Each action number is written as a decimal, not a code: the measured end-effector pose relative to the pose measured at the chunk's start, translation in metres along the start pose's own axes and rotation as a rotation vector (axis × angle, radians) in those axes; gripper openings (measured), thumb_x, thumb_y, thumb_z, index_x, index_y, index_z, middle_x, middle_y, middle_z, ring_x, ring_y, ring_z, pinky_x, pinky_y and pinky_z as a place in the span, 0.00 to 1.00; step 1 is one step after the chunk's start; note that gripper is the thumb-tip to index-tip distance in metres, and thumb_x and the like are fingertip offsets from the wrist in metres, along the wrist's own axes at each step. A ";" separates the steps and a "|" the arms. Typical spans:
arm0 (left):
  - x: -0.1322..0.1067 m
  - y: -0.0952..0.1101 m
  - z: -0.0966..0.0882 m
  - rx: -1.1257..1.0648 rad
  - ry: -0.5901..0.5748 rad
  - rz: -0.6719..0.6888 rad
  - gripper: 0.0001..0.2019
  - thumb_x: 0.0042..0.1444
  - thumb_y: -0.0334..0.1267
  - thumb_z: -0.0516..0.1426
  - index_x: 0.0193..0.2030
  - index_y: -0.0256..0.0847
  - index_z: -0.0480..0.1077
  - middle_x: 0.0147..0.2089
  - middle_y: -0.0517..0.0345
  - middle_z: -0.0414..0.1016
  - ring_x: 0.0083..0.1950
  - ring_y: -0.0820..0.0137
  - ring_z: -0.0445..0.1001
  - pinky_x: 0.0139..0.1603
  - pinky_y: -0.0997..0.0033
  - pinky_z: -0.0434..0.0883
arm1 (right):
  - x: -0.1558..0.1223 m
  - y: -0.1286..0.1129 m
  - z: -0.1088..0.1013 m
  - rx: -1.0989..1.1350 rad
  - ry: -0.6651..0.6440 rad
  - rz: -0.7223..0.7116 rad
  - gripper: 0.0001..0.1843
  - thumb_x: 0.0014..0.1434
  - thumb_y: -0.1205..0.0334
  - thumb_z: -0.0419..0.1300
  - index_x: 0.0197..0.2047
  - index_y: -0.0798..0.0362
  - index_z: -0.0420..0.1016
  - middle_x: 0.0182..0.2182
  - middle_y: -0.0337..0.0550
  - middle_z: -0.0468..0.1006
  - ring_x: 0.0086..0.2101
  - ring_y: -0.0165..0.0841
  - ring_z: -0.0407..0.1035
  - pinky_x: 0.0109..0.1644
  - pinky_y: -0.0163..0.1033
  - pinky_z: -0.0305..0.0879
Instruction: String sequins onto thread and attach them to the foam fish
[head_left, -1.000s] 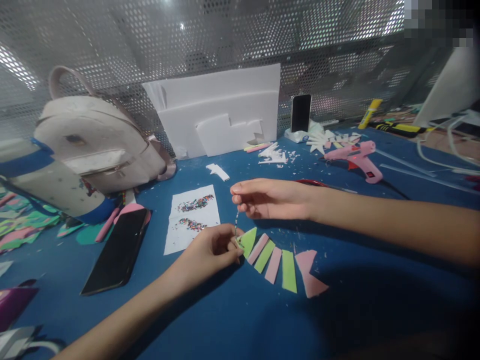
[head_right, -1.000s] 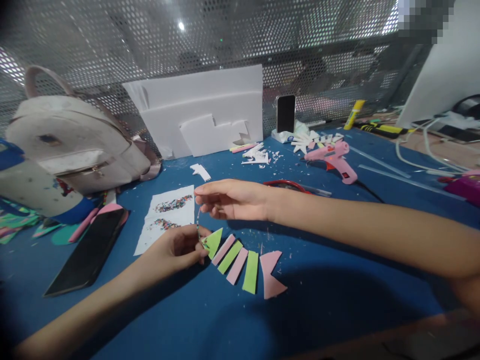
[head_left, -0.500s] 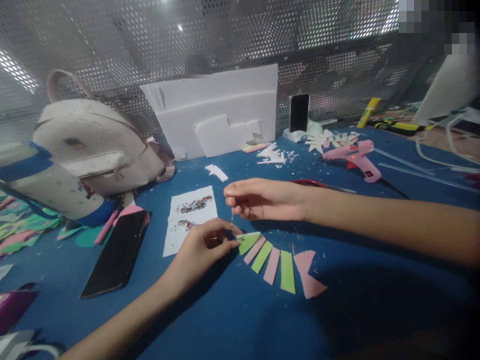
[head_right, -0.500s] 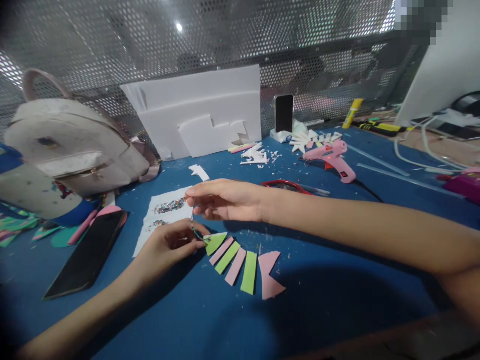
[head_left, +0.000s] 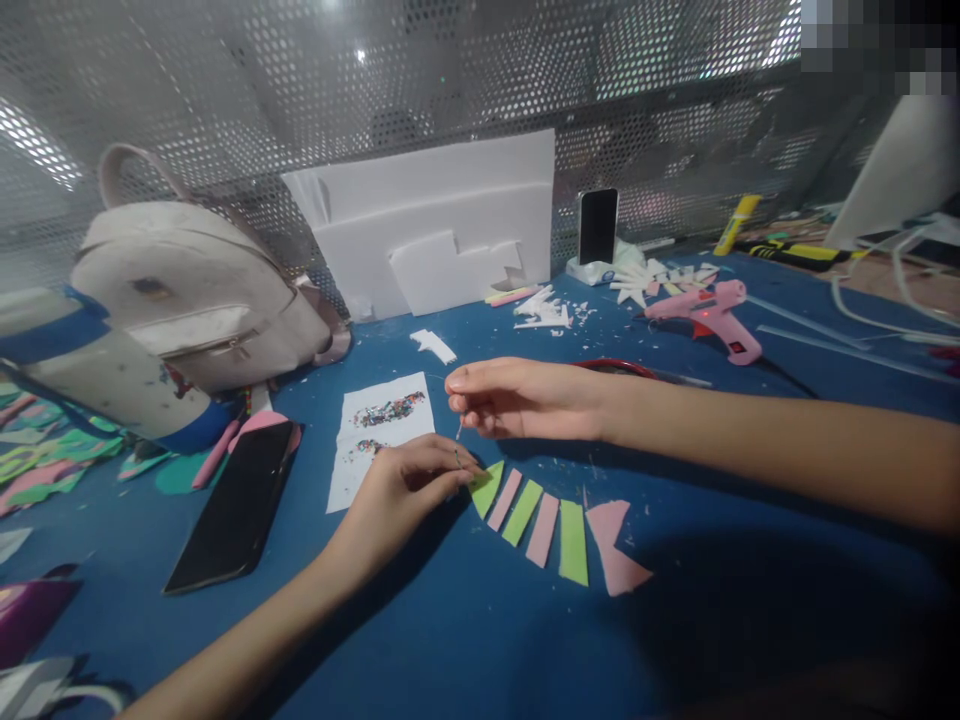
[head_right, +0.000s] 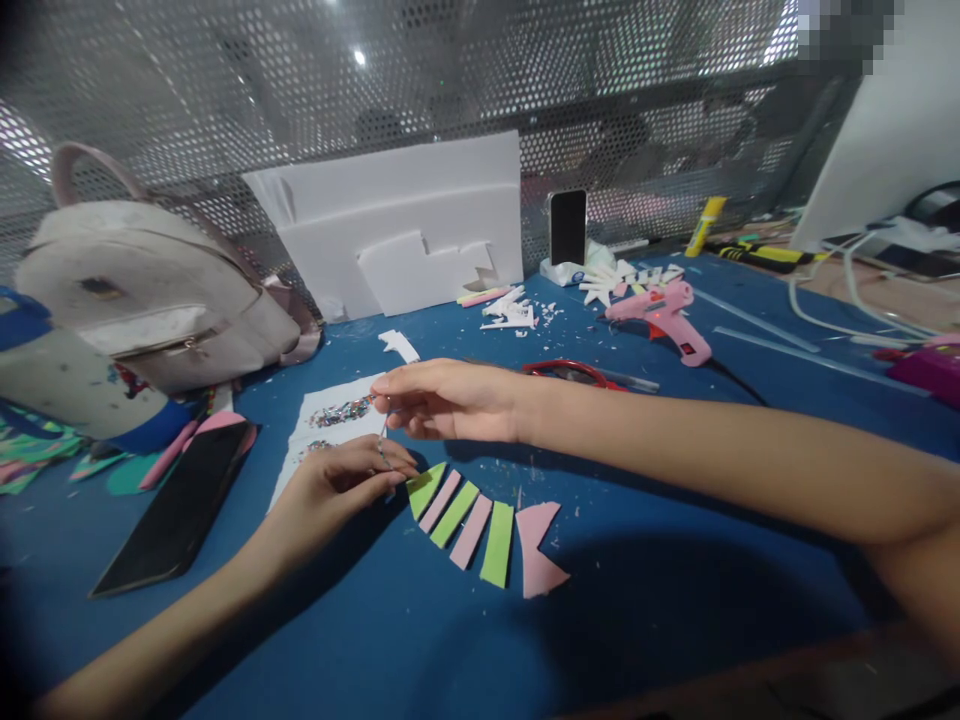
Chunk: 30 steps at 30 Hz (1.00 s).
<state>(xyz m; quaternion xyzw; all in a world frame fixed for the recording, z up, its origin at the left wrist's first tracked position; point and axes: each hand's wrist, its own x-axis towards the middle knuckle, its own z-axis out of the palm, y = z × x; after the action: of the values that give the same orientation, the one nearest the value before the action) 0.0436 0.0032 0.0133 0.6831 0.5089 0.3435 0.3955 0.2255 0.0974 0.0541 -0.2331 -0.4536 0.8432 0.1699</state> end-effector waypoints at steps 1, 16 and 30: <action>0.000 0.000 -0.001 0.013 0.012 0.006 0.07 0.57 0.35 0.59 0.35 0.41 0.80 0.39 0.53 0.80 0.40 0.67 0.76 0.44 0.67 0.73 | 0.001 0.000 0.000 -0.002 0.000 -0.003 0.06 0.63 0.67 0.60 0.33 0.58 0.75 0.31 0.39 0.73 0.28 0.22 0.68 0.31 0.25 0.68; 0.001 -0.005 0.000 0.204 0.140 0.085 0.02 0.55 0.34 0.63 0.35 0.43 0.79 0.35 0.60 0.82 0.35 0.71 0.78 0.38 0.73 0.71 | 0.003 0.000 -0.006 -0.037 0.030 -0.017 0.07 0.63 0.67 0.60 0.32 0.58 0.74 0.31 0.38 0.73 0.27 0.21 0.68 0.32 0.26 0.68; 0.001 -0.007 0.007 0.413 0.150 0.335 0.07 0.56 0.26 0.61 0.39 0.41 0.73 0.33 0.62 0.78 0.32 0.75 0.74 0.36 0.76 0.69 | -0.007 0.002 -0.007 -0.033 0.078 -0.007 0.07 0.63 0.68 0.59 0.31 0.57 0.72 0.29 0.38 0.73 0.26 0.21 0.68 0.29 0.24 0.68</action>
<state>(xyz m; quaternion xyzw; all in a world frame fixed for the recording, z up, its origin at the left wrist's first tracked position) 0.0466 0.0042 0.0041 0.7966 0.4757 0.3428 0.1469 0.2351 0.0980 0.0506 -0.2671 -0.4614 0.8252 0.1868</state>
